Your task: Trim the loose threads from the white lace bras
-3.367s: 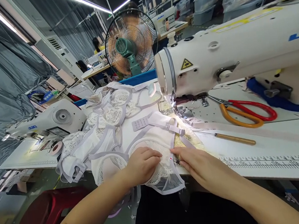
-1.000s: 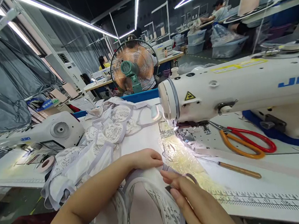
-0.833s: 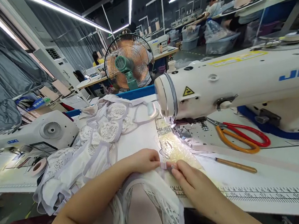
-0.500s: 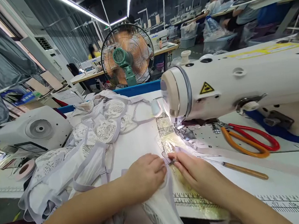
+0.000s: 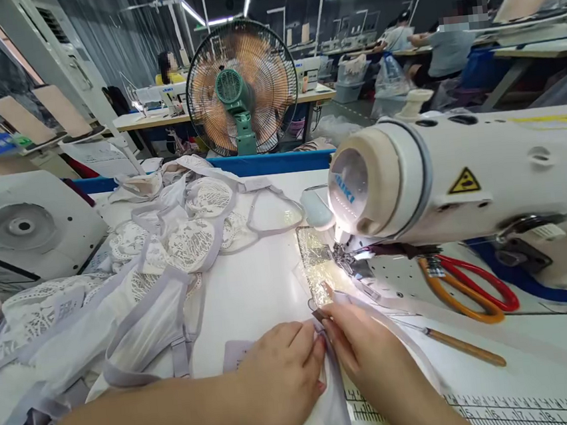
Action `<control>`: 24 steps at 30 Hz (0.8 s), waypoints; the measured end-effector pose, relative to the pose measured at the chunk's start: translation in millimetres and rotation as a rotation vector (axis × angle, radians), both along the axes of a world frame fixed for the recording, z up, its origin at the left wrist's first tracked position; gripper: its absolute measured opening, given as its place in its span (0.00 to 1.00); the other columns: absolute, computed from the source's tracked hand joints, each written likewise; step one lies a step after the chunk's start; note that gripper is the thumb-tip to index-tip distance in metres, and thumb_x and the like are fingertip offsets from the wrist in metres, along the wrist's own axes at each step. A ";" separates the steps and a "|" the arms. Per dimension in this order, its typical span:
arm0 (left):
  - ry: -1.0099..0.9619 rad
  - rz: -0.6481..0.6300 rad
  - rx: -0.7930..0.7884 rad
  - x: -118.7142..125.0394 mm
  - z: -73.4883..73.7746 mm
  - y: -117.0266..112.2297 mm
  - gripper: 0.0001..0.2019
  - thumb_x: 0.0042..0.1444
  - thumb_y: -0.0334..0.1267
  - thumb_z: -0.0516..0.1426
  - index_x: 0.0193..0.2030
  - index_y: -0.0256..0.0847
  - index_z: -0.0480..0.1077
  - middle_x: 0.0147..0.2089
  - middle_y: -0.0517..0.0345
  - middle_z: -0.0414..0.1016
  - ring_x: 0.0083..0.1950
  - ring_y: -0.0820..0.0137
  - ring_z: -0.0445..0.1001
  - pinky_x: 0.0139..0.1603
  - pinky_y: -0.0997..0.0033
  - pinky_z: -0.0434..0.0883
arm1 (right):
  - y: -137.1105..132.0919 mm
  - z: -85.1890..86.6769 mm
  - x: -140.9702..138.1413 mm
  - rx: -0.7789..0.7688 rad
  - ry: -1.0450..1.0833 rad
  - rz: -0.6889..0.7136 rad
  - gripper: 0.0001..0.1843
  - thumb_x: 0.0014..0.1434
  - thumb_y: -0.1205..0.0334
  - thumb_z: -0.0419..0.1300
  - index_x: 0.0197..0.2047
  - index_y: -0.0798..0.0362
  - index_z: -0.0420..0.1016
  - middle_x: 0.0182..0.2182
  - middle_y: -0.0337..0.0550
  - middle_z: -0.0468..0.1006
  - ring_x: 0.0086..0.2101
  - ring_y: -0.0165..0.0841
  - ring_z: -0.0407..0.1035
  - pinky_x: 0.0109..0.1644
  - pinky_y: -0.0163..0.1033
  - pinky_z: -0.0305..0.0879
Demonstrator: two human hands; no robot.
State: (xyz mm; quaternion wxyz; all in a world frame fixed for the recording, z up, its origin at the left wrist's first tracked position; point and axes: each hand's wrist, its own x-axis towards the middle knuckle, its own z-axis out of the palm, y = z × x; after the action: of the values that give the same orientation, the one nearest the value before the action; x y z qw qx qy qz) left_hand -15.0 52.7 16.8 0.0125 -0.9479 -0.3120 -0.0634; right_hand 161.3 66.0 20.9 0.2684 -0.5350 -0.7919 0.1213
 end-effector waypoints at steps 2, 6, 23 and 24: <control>0.004 0.008 -0.004 0.9 -2.4 -1.4 0.23 0.62 0.42 0.44 0.57 0.26 0.60 0.55 0.39 0.65 0.51 0.59 0.64 0.52 0.61 0.63 | 0.3 -7.4 -1.3 0.029 -0.049 -0.019 0.11 0.61 0.62 0.46 0.37 0.50 0.68 0.30 0.44 0.77 0.29 0.34 0.73 0.30 0.38 0.69; 0.011 0.056 -0.058 3.0 -1.7 -2.2 0.24 0.62 0.44 0.45 0.59 0.28 0.60 0.57 0.42 0.64 0.52 0.56 0.63 0.54 0.56 0.62 | -2.7 -13.2 -0.4 0.012 -0.108 -0.035 0.12 0.62 0.61 0.45 0.36 0.50 0.69 0.28 0.44 0.77 0.27 0.34 0.73 0.25 0.37 0.67; 0.049 0.075 -0.063 4.9 5.8 -0.9 0.23 0.61 0.46 0.46 0.56 0.34 0.66 0.58 0.47 0.65 0.52 0.56 0.63 0.56 0.55 0.59 | -0.7 -17.1 -5.9 0.158 -0.338 0.029 0.14 0.61 0.63 0.45 0.31 0.50 0.70 0.23 0.38 0.75 0.20 0.31 0.70 0.19 0.35 0.60; 0.046 0.073 -0.051 4.7 5.8 -0.9 0.22 0.61 0.46 0.46 0.55 0.35 0.67 0.58 0.47 0.66 0.52 0.56 0.63 0.56 0.54 0.59 | -0.4 -15.7 -7.4 0.173 -0.356 0.038 0.14 0.61 0.64 0.45 0.29 0.50 0.69 0.23 0.39 0.75 0.19 0.32 0.70 0.18 0.36 0.58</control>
State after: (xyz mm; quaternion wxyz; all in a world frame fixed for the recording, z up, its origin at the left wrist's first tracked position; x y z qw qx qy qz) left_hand -10.3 51.9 22.6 -0.0020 -0.9371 -0.3475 -0.0331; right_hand 154.0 65.6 5.2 0.1666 -0.5081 -0.8442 -0.0386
